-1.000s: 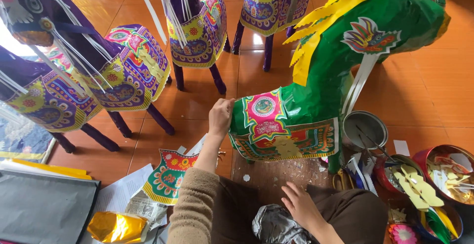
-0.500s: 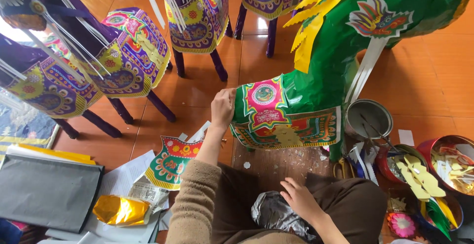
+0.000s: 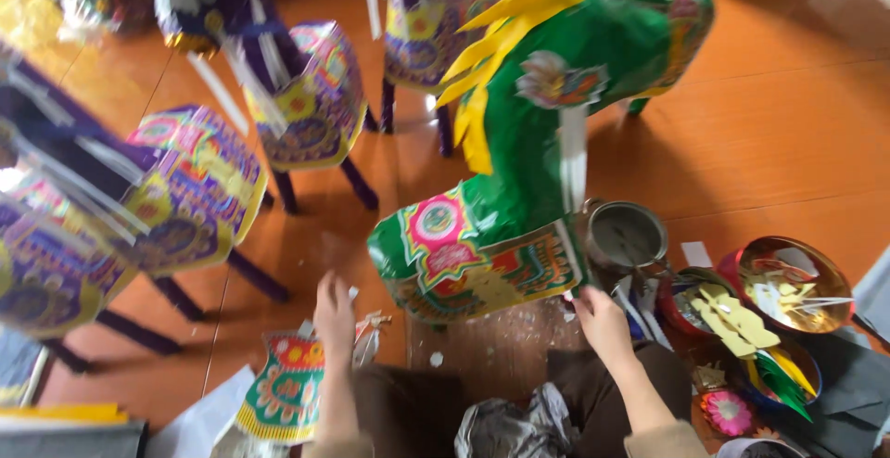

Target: Decorating paper-mache horse models with patterned paper and gold foil

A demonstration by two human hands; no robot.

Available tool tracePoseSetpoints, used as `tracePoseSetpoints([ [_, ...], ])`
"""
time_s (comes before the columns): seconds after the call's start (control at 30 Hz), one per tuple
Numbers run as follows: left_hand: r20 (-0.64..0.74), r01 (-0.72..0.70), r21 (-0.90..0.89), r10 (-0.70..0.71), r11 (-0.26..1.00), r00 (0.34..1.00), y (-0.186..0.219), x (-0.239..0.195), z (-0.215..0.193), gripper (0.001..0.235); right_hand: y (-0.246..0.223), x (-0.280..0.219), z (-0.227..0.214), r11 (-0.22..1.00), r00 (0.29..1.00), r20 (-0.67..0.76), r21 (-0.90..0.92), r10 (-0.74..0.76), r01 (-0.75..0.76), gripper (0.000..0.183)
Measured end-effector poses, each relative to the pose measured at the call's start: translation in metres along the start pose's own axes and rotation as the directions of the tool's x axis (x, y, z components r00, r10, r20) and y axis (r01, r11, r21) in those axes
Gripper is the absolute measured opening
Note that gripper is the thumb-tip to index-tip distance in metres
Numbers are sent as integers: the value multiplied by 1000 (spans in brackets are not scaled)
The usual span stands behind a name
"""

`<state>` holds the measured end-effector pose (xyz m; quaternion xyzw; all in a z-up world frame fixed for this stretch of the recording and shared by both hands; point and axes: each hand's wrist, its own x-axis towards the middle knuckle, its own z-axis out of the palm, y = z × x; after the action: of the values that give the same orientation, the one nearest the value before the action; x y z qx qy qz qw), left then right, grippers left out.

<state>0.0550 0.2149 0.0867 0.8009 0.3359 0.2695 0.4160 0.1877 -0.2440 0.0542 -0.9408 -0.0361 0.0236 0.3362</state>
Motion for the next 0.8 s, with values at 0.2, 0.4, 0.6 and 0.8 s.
tracePoseSetpoints([
  [0.2, 299, 115, 252, -191, 961, 935, -70, -107, 47, 36, -14, 50, 1, 977, 999, 37, 212, 10, -18, 59],
  [0.4, 668, -26, 80, -34, 996, 743, -35, -161, 101, 25, -12, 89, 1, 952, 956, -230, 203, -182, 230, 87],
  [0.6, 792, -13, 1, 7, 1000, 610, 15, -180, 113, 23, -57, 81, -42, 968, 967, 251, 251, -47, -19, 60],
  [0.8, 749, -73, 16, 36, 997, 661, 25, -175, 147, 30, -167, -2, -85, 955, 918, 395, 255, 38, -150, 51],
])
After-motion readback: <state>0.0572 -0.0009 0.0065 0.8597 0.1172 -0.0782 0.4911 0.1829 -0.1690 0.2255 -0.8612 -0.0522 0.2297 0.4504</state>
